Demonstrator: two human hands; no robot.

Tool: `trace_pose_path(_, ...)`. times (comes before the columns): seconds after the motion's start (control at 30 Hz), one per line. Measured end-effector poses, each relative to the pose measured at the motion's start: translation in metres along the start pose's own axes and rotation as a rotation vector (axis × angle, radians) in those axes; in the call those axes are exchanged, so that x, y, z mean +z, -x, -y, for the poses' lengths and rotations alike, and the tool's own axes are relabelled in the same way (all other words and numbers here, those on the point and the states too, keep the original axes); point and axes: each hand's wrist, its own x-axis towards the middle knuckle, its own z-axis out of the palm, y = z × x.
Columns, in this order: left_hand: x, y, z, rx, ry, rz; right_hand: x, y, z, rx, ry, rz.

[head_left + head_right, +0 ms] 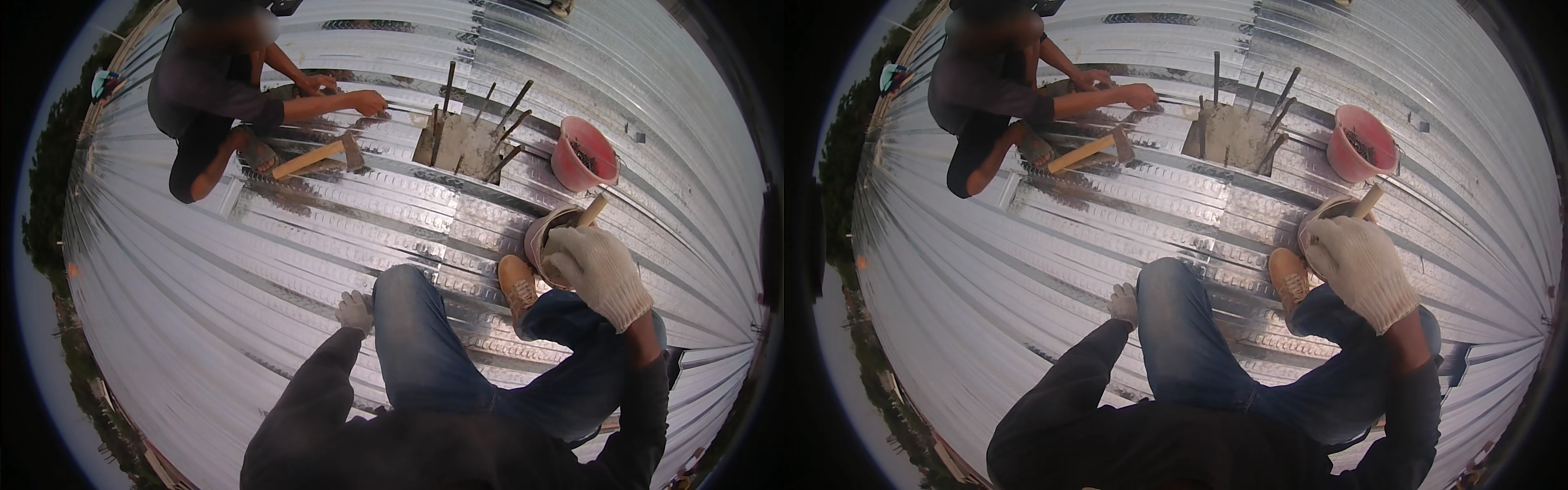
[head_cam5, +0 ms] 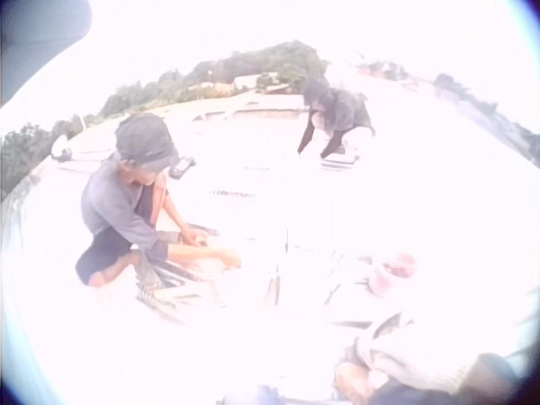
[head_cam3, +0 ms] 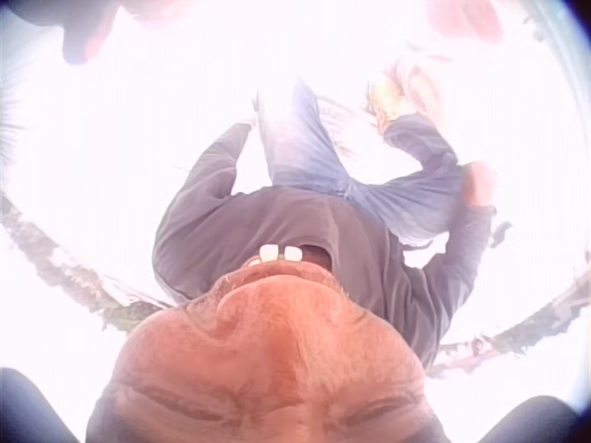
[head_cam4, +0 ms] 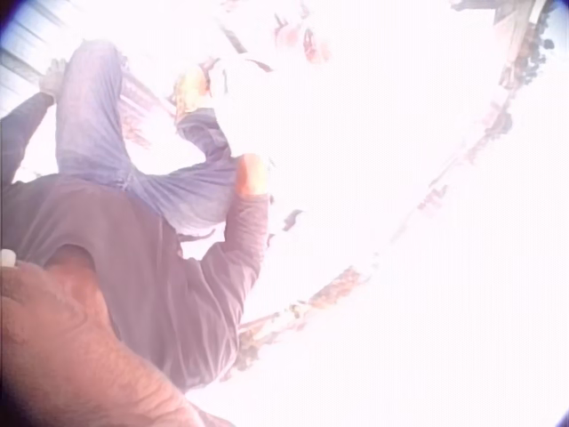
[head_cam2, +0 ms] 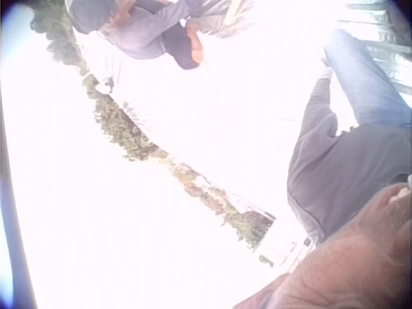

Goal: The person scoops cement from a bucket using a trowel and applies it to a metal roof surface around protruding rebar. The person repeatedly scoops and spreads the cement to fill gaps in the roof structure.

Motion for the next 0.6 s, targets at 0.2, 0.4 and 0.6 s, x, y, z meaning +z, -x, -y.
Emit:
trace_pose_path(0.2, -0.002, 0.001, -0.008, 0.016, 0.009, 0.031, -0.001, -0.006, 0.000, 0.023, -0.015, 0.044)
trace_pose_path(0.4, -0.004, 0.004, -0.004, 0.008, -0.011, 0.015, -0.001, -0.008, 0.000, -0.017, -0.063, -0.006)
trace_pose_path(0.6, -0.006, 0.003, -0.007, -0.005, 0.011, 0.060, 0.003, -0.015, -0.006, -0.010, -0.027, -0.005)
